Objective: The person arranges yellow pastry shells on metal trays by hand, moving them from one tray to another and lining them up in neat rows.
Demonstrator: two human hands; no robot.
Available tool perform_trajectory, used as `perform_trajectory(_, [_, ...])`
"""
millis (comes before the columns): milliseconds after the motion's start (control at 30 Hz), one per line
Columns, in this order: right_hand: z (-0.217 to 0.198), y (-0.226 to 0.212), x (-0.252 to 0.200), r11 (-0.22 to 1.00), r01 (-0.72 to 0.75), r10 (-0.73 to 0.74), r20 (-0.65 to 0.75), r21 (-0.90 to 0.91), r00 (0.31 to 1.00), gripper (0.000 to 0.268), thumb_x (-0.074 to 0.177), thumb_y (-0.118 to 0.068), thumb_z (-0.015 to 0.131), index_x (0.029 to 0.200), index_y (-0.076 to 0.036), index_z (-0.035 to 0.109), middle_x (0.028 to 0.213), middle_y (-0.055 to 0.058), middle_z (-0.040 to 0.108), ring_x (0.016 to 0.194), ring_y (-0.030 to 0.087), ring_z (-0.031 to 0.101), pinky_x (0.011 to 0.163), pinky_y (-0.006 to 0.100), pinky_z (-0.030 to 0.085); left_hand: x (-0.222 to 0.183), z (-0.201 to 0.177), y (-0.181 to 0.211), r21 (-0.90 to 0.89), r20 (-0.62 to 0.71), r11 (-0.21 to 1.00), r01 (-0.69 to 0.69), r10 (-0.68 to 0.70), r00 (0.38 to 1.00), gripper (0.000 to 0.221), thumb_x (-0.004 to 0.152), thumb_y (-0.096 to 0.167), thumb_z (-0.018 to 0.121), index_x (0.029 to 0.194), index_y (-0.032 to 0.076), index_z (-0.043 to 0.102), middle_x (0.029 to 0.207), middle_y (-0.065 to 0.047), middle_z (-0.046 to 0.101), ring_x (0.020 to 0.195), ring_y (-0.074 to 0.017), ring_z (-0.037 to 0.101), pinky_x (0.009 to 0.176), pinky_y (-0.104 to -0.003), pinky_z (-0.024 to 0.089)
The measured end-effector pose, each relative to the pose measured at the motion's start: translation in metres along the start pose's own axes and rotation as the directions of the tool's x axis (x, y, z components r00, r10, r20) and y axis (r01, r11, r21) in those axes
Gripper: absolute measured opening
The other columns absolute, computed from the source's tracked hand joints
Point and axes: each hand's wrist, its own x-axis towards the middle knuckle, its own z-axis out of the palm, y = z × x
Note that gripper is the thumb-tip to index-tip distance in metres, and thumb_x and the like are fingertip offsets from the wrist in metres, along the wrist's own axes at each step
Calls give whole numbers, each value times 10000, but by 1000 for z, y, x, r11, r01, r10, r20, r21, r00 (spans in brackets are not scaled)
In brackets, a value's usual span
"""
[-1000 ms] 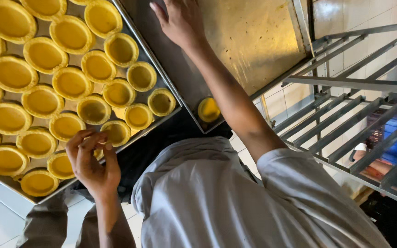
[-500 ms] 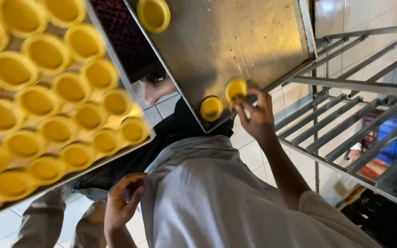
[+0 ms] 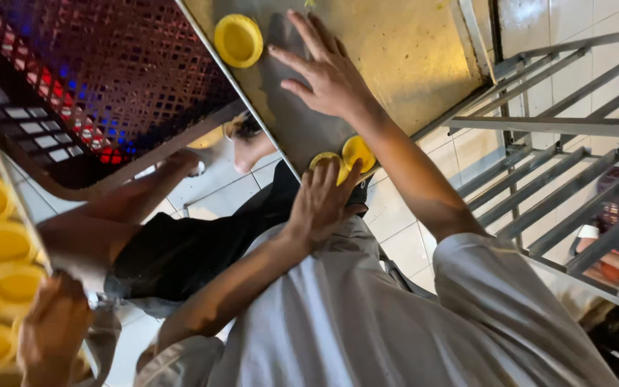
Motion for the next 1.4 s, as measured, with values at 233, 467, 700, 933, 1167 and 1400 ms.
perform_trajectory(233, [-36, 24, -77, 961, -271, 270, -28, -47, 962, 503, 1018, -261, 713, 1438, -142, 464, 1548, 159, 209, 1441, 359, 218, 1215, 588, 186, 21, 14, 11, 48, -12, 996, 75, -75, 997, 656, 906, 666, 465, 1302, 142, 470, 1085, -146, 516, 911, -316, 533, 760, -435, 451])
perform_trajectory(467, [-64, -18, -155, 908, -418, 418, -35, 8, 908, 446, 972, -197, 682, 1362, -60, 514, 1452, 240, 334, 1348, 497, 335, 1089, 645, 371, 3, -2, 24, 221, 43, 961, 168, -182, 982, 818, 836, 720, 571, 1374, 115, 457, 1163, -159, 516, 909, -289, 522, 693, -370, 458])
perform_trajectory(700, [-26, -22, -51, 981, -176, 183, -86, 87, 979, 554, 1013, -161, 650, 1468, -112, 338, 1293, 175, 505, 1178, 302, 521, 1017, 413, 509, 3, 0, 29, 261, 74, 938, 228, -255, 964, 815, 857, 722, 521, 1402, 123, 424, 1155, -191, 505, 877, -289, 514, 702, -374, 435])
perform_trajectory(933, [32, -32, 41, 985, 172, -173, -92, -10, 981, 780, 968, -314, 871, 1478, -266, 282, 1500, 149, 376, 1375, 308, 451, 1138, 529, 456, -1, 22, 27, 141, 28, 961, 239, -245, 969, 865, 834, 697, 551, 1453, 109, 410, 1208, -172, 507, 913, -321, 511, 708, -417, 444])
perform_trajectory(1167, [16, -16, -8, 941, 338, -337, -71, 14, 939, 591, 998, -347, 800, 1444, -103, 497, 1563, 110, 288, 1457, 260, 224, 1235, 484, 219, -13, -33, -10, 16, -5, 977, 212, -212, 977, 679, 864, 560, 645, 1390, 160, 490, 1293, -178, 468, 943, -336, 560, 708, -460, 513])
perform_trajectory(1400, [-12, -20, 0, 954, 296, -298, -262, -48, 918, 249, 950, -243, 739, 1116, -82, 649, 1035, 91, 663, 976, 246, 622, 1083, 455, 369, -22, -75, -28, -155, -146, 940, 305, -328, 933, 516, 935, 353, 625, 1365, 94, 504, 1289, -210, 479, 1077, -381, 548, 816, -473, 490])
